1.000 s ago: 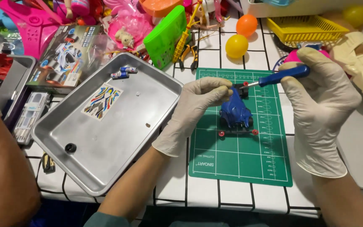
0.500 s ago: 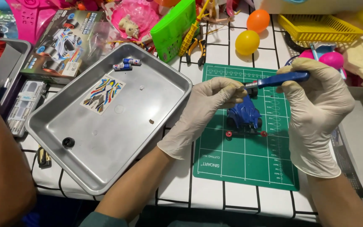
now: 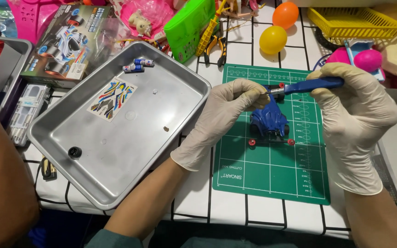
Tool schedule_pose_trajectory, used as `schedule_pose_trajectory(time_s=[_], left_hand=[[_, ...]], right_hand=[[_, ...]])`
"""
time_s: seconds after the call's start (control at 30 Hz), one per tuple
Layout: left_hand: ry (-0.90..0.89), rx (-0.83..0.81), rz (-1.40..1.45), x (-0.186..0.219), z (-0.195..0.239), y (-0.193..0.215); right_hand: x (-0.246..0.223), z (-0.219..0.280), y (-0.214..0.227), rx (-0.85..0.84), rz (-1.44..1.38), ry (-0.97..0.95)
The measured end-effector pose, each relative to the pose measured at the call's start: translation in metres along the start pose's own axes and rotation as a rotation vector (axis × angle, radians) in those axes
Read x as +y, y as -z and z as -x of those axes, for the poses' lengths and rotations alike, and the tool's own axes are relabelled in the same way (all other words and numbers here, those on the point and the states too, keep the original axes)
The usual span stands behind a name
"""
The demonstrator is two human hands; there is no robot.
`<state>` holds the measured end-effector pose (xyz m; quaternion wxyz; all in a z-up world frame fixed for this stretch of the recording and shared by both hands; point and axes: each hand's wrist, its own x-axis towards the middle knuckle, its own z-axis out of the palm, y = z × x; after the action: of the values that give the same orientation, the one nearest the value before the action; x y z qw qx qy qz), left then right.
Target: Attaching the body shell to a toy car chassis using a screwdriver and then placing the car into its packaging box.
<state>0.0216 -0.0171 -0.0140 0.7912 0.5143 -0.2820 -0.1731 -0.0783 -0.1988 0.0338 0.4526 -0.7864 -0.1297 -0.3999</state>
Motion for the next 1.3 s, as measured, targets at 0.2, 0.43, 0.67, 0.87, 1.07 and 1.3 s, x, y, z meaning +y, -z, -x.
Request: schedule_pose_trajectory(time_s=[0.2, 0.43, 0.67, 0.87, 1.07, 1.3], left_hand=[[-0.028, -0.038, 0.0, -0.001, 0.001, 0.0], [0.007, 0.025, 0.043, -0.009, -0.001, -0.002], [-0.058, -0.01, -0.013, -0.008, 0.002, -0.004], [-0.037, -0.024, -0.037, -0.009, 0.002, -0.005], [-0.019, -0.026, -0.031, -0.007, 0.001, -0.004], [-0.025, 0.006, -0.016, -0.005, -0.001, -0.002]], right_hand=[[-0.009, 0.002, 0.004, -0.068, 0.116, 0.087], [-0.008, 0.007, 0.001, -0.087, 0.283, 0.18], [-0.003, 0.008, -0.009, -0.046, 0.072, 0.118], [-0.008, 0.003, -0.007, -0.029, 0.075, 0.065], [-0.014, 0.0, -0.007, -0.017, 0.08, 0.059], [-0.018, 0.0, -0.007, -0.017, 0.053, 0.025]])
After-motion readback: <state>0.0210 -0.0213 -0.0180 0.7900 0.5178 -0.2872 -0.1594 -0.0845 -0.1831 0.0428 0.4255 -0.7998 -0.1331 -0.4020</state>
